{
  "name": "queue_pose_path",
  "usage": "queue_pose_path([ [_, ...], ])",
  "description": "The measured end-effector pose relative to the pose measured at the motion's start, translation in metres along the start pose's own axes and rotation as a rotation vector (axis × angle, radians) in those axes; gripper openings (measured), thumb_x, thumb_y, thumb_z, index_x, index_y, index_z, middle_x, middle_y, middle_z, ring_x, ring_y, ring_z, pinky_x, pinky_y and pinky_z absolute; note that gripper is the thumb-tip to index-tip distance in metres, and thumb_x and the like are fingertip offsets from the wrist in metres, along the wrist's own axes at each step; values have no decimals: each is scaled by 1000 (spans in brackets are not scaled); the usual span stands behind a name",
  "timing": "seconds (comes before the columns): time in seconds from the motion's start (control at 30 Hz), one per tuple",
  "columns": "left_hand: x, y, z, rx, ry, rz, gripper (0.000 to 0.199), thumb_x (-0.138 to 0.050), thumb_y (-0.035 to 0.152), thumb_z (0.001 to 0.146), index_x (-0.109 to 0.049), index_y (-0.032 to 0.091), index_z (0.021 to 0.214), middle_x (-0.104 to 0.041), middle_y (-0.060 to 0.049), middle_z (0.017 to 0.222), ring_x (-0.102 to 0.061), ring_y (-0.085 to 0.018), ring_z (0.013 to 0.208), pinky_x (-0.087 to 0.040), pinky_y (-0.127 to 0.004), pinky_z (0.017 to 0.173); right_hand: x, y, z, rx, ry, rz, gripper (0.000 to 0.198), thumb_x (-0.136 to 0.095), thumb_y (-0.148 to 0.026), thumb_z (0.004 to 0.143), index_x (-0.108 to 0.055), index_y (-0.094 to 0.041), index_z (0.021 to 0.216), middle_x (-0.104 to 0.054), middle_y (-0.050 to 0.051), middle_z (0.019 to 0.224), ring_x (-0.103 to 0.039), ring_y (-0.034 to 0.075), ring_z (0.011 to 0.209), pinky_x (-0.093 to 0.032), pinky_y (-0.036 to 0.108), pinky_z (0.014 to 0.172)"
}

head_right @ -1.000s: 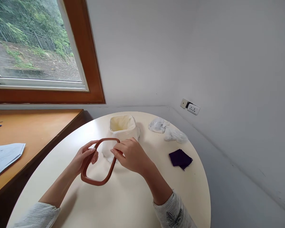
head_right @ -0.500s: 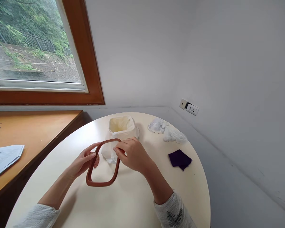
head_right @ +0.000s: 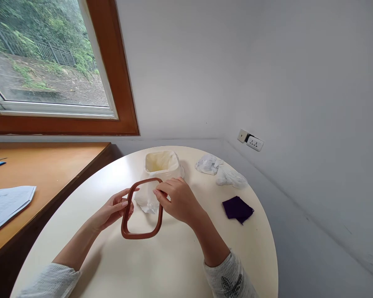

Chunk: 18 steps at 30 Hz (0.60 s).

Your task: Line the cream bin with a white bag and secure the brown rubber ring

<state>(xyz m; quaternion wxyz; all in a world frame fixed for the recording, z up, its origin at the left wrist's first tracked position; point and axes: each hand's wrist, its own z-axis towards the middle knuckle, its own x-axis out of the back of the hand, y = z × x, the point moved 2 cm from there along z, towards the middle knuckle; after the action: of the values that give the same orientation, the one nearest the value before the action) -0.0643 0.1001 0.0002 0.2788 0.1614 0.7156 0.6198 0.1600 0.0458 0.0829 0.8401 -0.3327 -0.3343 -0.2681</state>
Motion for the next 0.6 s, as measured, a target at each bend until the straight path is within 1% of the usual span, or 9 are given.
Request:
queue_pose_path([
  [0.17,1,-1,0,3,-7,-4,62,-65,32,75,-42,19,131,-63,-6,67,-57,-18,65,-43,-29,62,1,1,0,0,18,6,19,-43,-19,88,-56,-19,74,-61,0,67,-52,12,67,-35,28,69],
  [0.3,4,-7,1,5,-38,-10,54,-64,28,76,-46,22,127,-64,-5,70,-58,-18,68,-44,-29,64,3,1,-1,-6,20,17,16,-44,-18,87,-57,-19,77,-62,0,70,-53,13,69,-36,28,70],
  [0.4,7,-13,1,2,-99,-13,44,-65,25,75,-53,22,118,-64,-6,73,-58,-18,70,-45,-29,64,6,1,-1,-10,13,20,13,-46,-16,85,-57,-19,79,-62,0,71,-53,12,68,-36,27,71],
  [0.5,7,-14,1,6,-177,10,29,-66,25,74,-62,18,102,-65,-7,75,-59,-18,72,-46,-29,65,9,1,-3,-11,-15,30,13,-46,-15,84,-57,-19,79,-62,0,70,-53,12,66,-36,28,70],
  [0.6,4,-12,0,35,-268,68,23,-66,28,74,-65,15,93,-66,-9,75,-59,-18,70,-46,-29,65,12,0,-9,-12,-66,39,14,-45,-14,83,-56,-19,76,-61,-1,67,-53,11,63,-36,28,71],
])
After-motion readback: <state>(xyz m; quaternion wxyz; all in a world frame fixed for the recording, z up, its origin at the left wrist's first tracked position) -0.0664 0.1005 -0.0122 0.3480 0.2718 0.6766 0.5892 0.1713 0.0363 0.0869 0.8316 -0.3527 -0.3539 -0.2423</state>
